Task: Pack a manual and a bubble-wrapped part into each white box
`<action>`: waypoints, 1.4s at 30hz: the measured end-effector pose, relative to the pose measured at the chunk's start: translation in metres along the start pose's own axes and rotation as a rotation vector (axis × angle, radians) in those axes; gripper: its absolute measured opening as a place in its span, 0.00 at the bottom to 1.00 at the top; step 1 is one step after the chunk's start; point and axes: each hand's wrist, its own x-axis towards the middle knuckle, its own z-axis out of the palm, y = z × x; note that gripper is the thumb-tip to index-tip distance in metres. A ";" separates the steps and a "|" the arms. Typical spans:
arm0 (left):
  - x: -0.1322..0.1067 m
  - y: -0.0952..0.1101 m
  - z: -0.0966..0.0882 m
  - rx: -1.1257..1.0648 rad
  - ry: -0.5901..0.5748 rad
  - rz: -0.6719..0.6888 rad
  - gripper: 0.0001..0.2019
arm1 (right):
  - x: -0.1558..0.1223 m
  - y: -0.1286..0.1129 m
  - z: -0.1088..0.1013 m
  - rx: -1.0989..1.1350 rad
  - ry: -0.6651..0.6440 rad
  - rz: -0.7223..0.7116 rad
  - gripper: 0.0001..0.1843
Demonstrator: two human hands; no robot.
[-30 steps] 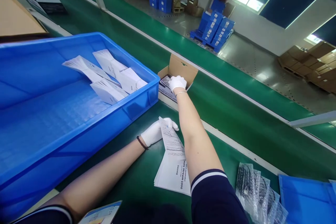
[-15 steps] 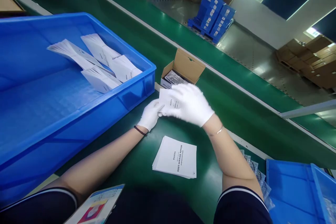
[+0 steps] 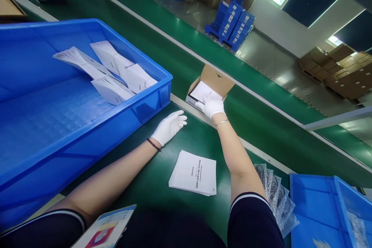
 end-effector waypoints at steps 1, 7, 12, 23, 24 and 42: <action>0.000 0.000 0.000 0.004 -0.004 -0.006 0.13 | 0.001 0.001 0.005 0.006 -0.065 0.027 0.34; 0.001 -0.004 0.000 0.000 -0.048 -0.022 0.09 | -0.076 -0.009 0.002 0.058 0.088 -0.105 0.34; 0.012 -0.013 -0.010 0.104 -0.050 0.021 0.13 | -0.193 -0.031 -0.002 0.236 -0.271 -0.516 0.48; 0.012 -0.014 -0.014 0.197 -0.066 -0.009 0.13 | -0.252 -0.018 0.039 0.456 -0.374 -0.346 0.48; 0.011 -0.014 -0.014 0.197 -0.071 -0.011 0.13 | -0.250 -0.015 0.038 0.473 -0.405 -0.343 0.48; -0.023 -0.020 0.003 0.310 -0.319 -0.253 0.15 | -0.210 -0.044 0.018 0.078 -0.028 0.063 0.31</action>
